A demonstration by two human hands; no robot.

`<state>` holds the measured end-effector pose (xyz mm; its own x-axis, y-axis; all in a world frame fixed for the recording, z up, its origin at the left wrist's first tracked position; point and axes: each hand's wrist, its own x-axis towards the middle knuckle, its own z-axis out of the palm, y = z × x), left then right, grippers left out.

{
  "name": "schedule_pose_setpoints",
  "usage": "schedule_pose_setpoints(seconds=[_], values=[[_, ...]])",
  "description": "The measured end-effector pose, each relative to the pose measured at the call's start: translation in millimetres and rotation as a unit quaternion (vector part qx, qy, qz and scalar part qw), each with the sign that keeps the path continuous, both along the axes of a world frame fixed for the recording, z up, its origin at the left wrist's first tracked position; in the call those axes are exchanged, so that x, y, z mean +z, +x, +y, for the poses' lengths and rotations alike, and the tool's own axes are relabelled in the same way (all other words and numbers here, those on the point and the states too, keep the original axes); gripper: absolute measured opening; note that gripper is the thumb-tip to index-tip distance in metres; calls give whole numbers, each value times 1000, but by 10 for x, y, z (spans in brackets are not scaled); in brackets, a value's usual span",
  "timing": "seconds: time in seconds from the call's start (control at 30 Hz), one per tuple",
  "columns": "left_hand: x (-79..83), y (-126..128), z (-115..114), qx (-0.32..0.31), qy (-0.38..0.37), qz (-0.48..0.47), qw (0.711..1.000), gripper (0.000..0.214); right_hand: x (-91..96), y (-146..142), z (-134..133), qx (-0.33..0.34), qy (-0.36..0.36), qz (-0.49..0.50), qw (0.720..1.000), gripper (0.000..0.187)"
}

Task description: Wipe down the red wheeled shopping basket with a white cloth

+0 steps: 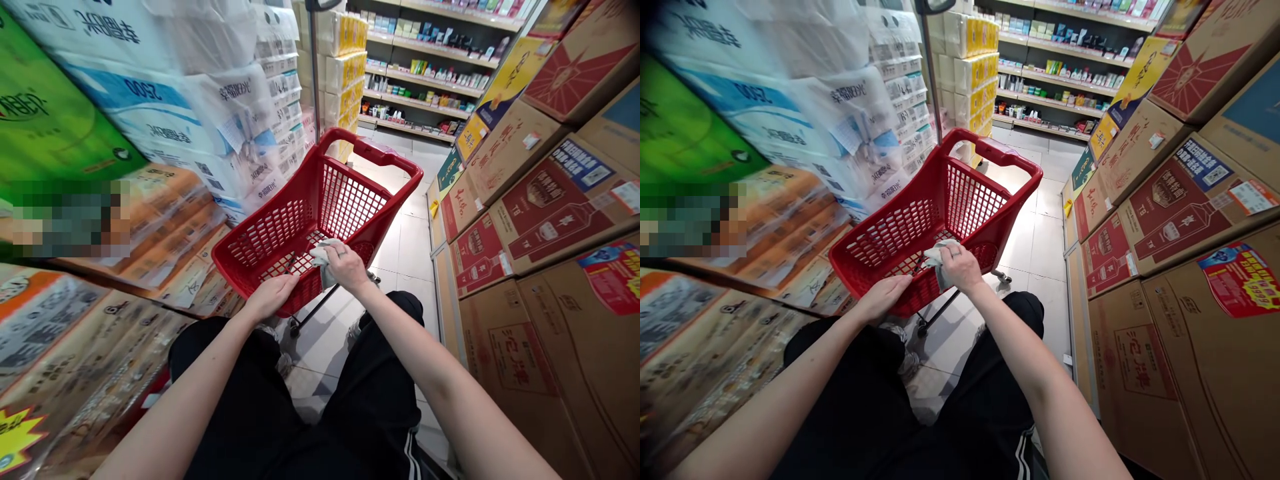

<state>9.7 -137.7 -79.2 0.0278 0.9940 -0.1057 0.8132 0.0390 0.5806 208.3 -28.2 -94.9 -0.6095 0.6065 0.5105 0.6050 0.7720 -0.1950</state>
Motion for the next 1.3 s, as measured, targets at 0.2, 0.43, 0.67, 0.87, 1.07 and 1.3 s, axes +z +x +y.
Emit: schedule_pose_setpoints(seconds=[0.2,0.43,0.67,0.87,1.07,1.3], values=[[17,37,46,51,-17,-54,997,71,66,142,343,-106,-18,31,994,22],[73,52,126,61,-18,-37,997,76,-53,-46,-67,-11,-2,-15,1000,35],[87,150,60,72,-15,-37,997,74,124,165,77,51,50,-88,994,30],[46,201,92,90,-18,-36,995,73,182,419,371,13,67,-79,995,29],[74,198,135,100,-20,-29,994,73,148,302,351,8,46,-83,996,31],[111,199,89,116,-21,-6,993,71,44,-67,-140,50,89,-113,988,30]])
